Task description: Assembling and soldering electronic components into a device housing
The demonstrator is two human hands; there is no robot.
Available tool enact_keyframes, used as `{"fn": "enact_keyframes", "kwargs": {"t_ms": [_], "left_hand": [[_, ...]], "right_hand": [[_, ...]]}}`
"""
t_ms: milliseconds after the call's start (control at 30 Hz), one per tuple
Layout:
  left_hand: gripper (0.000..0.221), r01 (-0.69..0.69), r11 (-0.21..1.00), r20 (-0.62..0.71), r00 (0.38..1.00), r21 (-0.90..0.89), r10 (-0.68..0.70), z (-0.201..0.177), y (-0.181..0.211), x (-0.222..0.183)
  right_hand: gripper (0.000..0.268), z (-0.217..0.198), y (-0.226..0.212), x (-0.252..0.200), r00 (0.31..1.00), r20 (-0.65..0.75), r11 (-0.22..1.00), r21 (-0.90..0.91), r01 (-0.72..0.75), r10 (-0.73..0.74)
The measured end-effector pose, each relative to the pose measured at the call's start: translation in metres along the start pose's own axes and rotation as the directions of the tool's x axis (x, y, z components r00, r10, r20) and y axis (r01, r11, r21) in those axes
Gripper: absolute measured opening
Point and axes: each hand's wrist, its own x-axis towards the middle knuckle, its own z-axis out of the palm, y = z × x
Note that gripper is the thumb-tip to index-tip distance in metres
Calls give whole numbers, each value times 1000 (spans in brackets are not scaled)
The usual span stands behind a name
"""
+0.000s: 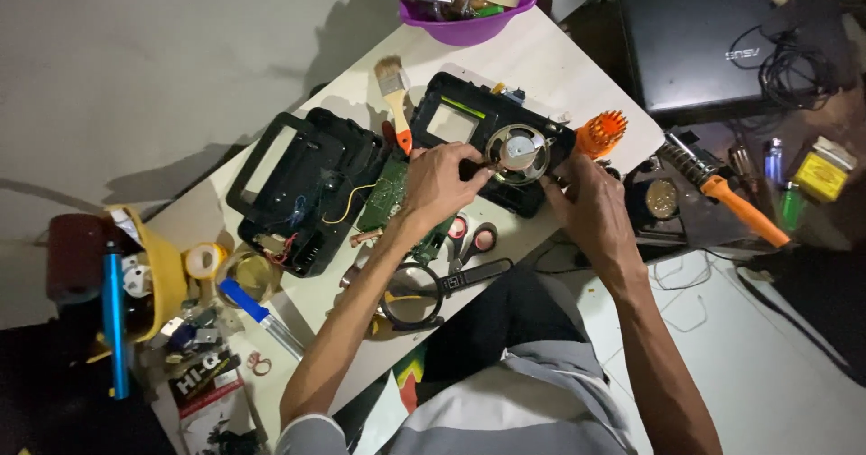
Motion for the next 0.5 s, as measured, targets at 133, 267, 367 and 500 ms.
{"fn": "enact_keyframes", "kwargs": {"t_ms": [133, 267, 367, 500], "left_hand": [[29, -29, 996, -13, 999, 87, 30, -6, 14, -4], [30, -30, 995, -8, 999, 97, 31, -1, 19, -2], [29, -21, 995, -3, 1000, 102, 21, 8, 11, -1], [29, -14, 994, -14, 1000, 111, 16, 13, 11, 2]], "right_hand": [[26, 11, 14, -11, 999, -49, 998, 67, -5, 8], [26, 20, 22, -16, 980, -156, 987, 89, 136, -121], [25, 26, 25, -20, 979, -169, 983, 125, 135, -112], [25, 30, 33, -20, 978, -174, 979, 145, 145, -119]]}}
